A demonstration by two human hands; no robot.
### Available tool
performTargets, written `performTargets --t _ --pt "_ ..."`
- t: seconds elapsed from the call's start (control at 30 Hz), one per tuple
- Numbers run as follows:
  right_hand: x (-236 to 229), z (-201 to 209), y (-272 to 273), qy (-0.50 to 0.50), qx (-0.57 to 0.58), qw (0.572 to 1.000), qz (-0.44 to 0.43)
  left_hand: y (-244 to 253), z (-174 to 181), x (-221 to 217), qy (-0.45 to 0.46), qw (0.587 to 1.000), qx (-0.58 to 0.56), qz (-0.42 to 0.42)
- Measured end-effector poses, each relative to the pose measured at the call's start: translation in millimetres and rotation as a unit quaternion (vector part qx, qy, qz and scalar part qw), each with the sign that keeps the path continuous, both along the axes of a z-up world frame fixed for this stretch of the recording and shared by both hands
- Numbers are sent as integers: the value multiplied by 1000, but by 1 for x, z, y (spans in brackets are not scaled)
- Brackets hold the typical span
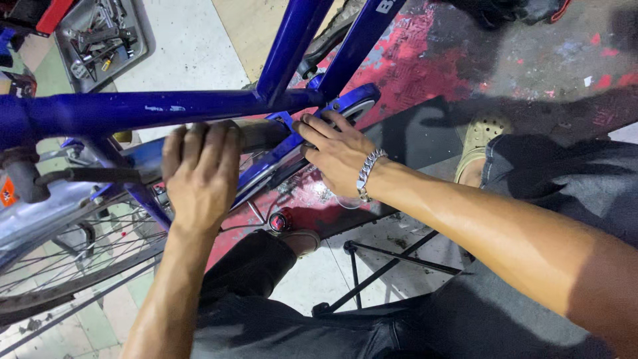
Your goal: The person scrubs the blue bicycle frame with a small brush, then dips a blue cloth into a bucket of water and wrings it out. They wipe the bicycle frame and seat post with the wet cloth. Finally, they use a wrench to tighten the seat post clamp.
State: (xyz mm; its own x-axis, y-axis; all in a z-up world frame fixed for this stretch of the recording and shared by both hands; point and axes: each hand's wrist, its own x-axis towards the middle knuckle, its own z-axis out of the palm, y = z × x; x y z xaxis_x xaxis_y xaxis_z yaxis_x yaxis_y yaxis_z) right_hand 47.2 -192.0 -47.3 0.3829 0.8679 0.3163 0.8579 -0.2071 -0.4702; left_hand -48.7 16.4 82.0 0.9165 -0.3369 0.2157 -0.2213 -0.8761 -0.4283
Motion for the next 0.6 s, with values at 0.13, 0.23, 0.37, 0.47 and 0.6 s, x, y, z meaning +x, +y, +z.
performTargets --t 0.13,0.23,0.37,0.47,0.6 --pt "4 2 1 -2 -43 999 20 1 -7 10 88 995 17 -39" --pt "4 4 3 4 -41 999 35 -8 -27 24 144 988 40 -34" --pt "8 8 -3 20 -39 998 38 -5 0 14 108 993 34 -35" --pt "7 11 -4 10 -38 999 35 2 27 2 94 995 -6 -17" --pt "2 15 1 23 -64 997 27 -3 11 14 109 993 7 -41"
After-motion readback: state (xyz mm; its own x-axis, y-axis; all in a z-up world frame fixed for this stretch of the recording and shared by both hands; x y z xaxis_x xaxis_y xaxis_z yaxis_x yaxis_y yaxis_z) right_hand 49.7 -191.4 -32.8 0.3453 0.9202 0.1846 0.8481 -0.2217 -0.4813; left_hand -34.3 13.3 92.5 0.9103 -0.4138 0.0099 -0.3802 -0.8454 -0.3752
